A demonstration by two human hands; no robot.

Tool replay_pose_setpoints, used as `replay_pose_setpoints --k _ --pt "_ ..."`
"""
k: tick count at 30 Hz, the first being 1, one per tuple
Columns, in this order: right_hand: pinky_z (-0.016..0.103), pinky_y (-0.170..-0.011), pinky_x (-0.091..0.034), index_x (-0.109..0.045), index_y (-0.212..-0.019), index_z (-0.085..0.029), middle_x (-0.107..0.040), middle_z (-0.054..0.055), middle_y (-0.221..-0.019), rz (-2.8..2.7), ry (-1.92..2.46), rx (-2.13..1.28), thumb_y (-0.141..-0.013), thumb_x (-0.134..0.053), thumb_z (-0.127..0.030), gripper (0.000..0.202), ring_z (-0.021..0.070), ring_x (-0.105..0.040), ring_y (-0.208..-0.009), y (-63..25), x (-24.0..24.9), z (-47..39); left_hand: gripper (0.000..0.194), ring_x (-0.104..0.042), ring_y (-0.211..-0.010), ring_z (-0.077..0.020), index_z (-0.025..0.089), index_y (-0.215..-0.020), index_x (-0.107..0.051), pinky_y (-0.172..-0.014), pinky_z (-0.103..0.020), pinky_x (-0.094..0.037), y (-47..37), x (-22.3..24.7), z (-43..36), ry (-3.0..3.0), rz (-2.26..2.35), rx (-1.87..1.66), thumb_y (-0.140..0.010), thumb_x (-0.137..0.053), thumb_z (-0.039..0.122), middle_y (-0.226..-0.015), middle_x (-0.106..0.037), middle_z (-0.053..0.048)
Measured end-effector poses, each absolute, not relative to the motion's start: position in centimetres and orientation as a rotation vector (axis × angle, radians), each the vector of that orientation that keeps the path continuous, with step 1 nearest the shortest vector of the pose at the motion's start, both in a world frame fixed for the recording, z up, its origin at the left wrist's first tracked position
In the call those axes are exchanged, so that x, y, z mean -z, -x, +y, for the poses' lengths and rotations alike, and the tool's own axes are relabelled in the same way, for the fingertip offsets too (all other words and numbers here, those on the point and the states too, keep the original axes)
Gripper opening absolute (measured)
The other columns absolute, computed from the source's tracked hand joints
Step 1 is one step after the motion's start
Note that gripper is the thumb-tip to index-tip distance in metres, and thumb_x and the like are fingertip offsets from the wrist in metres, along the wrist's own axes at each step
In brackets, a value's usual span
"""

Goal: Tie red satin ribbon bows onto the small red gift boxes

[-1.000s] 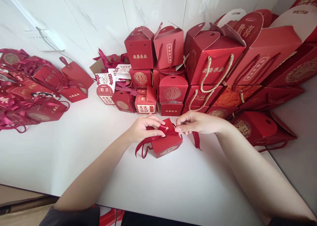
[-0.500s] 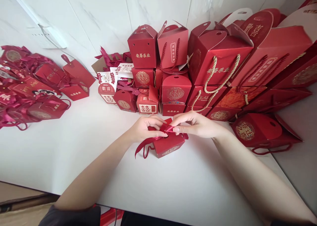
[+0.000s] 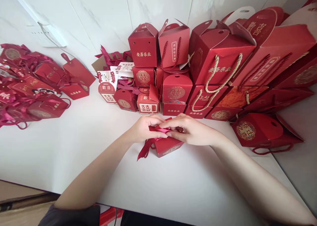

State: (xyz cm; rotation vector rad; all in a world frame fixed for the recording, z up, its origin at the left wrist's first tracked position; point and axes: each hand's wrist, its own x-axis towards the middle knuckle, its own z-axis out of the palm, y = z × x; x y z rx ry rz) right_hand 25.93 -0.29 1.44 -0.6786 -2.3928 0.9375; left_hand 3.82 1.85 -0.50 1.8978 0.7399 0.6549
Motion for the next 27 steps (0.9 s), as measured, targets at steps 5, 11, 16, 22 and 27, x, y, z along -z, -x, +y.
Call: replay_pose_setpoints --k 5,11,16,22,27 --pt "0.030 -0.083 -0.042 -0.064 -0.120 -0.026 -0.071 0.002 -0.104 -2.438 0.677 -0.874 -0.092 -0.049 -0.009 0.036 0.0170 -0.063 -0.091 -25.8 -1.9 -0.7 0.016 -0.064 -0.097 -0.0204 0.017 -0.080 -0.077 -0.090 -0.031 -0.049 -4.0 0.4 1.7 -1.908 0.754 -0.676 -0.075 -0.077 0.032 -0.097 -0.070 -0.007" --pt "0.025 -0.069 -0.046 -0.057 -0.132 -0.027 -0.071 0.001 -0.101 -2.469 0.721 -1.046 -0.088 -0.050 -0.005 0.050 0.0127 -0.061 -0.070 -26.7 -2.7 -0.8 0.017 -0.064 -0.097 -0.0202 0.020 -0.087 -0.078 -0.089 -0.031 -0.049 -4.2 0.5 1.4 -1.885 0.796 -0.705 -0.073 -0.079 0.030 -0.099 -0.071 -0.006" --pt "0.024 -0.061 -0.046 -0.051 -0.138 -0.029 -0.070 0.003 -0.106 -2.457 0.837 -1.184 -0.085 -0.051 -0.010 0.056 0.0110 -0.058 -0.060 -26.8 -3.0 -1.1 0.020 -0.063 -0.096 -0.0204 0.020 -0.091 -0.078 -0.091 -0.032 -0.048 -4.4 0.4 1.4 -1.933 0.764 -0.708 -0.074 -0.078 0.030 -0.096 -0.072 -0.006" --pt "0.025 -0.063 -0.046 -0.052 -0.138 -0.028 -0.069 0.003 -0.094 -2.438 0.828 -1.327 -0.085 -0.053 -0.014 0.055 0.0140 -0.059 -0.067 -27.9 -3.6 -0.9 0.025 -0.063 -0.098 -0.0219 0.018 -0.094 -0.077 -0.090 -0.034 -0.050 -4.0 0.4 1.4 -1.838 0.772 -0.636 -0.074 -0.078 0.032 -0.104 -0.069 -0.009" --pt "0.024 -0.057 -0.045 -0.068 -0.112 -0.021 -0.065 0.003 -0.082 -2.451 0.967 -1.509 -0.087 -0.056 -0.027 0.028 0.0139 -0.058 -0.063 -32.7 -5.5 -0.3 0.016 -0.060 -0.106 -0.0262 0.017 -0.066 -0.070 -0.100 -0.043 -0.044 -0.3 -1.1 2.2 -1.877 0.618 -0.581 -0.069 -0.081 0.029 -0.105 -0.068 -0.011"
